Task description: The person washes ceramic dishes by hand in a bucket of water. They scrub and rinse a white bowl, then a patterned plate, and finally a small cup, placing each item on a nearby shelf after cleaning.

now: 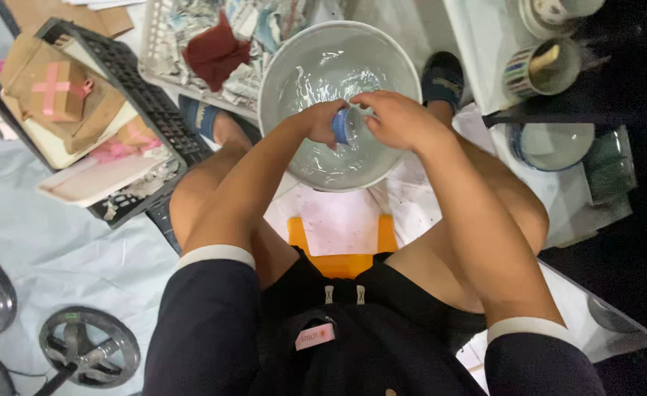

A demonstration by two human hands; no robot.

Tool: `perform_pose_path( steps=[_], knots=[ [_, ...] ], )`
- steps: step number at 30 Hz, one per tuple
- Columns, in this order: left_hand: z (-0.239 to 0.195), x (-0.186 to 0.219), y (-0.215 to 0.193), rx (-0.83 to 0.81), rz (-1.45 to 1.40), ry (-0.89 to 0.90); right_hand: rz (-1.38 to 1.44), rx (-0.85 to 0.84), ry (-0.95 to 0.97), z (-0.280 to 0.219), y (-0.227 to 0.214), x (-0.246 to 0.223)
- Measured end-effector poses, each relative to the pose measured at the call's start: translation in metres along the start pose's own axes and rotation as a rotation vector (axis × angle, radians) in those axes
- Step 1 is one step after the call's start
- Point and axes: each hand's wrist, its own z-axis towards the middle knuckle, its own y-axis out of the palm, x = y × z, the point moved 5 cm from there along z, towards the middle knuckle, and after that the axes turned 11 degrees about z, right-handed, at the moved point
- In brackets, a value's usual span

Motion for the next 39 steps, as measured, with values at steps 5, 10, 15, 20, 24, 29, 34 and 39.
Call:
perform_pose_path(
  steps=[5, 10, 15, 20, 24, 29, 34, 39],
  knots=[
    [-0.042, 0.015, -0.023, 0.219, -0.172, 0.084, 0.084, -0.018, 0.012, 0.0, 0.005, -0.012],
    [-0.073, 0.045, -0.044, 0.398, -0.269, 0.137, -0.13, -0.091, 0.001, -0.004, 0.028, -0.014],
    [-0.075, 0.065, -0.056, 0.477, -0.247, 0.101, -0.153, -0.079, -0.116, -0.003, 0.049, -0.017],
    [-0.071, 0.064, -0.063, 0.528, -0.236, 0.188, -0.091, -0.173, -0.01, -0.004, 0.057, -0.005],
    [-0.069, 0.052, -0.061, 0.433, -0.161, 0.187, -0.181, -0.171, -0.032, -0.007, 0.058, 0.001],
    [-0.07, 0.05, -0.058, 0.375, -0.168, 0.164, -0.422, -0.041, -0.144, -0.011, 0.054, 0.004],
    [-0.064, 0.056, -0.057, 0.362, -0.211, 0.11, -0.192, -0.008, -0.249, -0.013, 0.06, -0.01],
    [-0.059, 0.049, -0.067, 0.43, -0.206, 0.112, 0.016, -0.068, -0.12, -0.006, 0.037, -0.019]
  ],
)
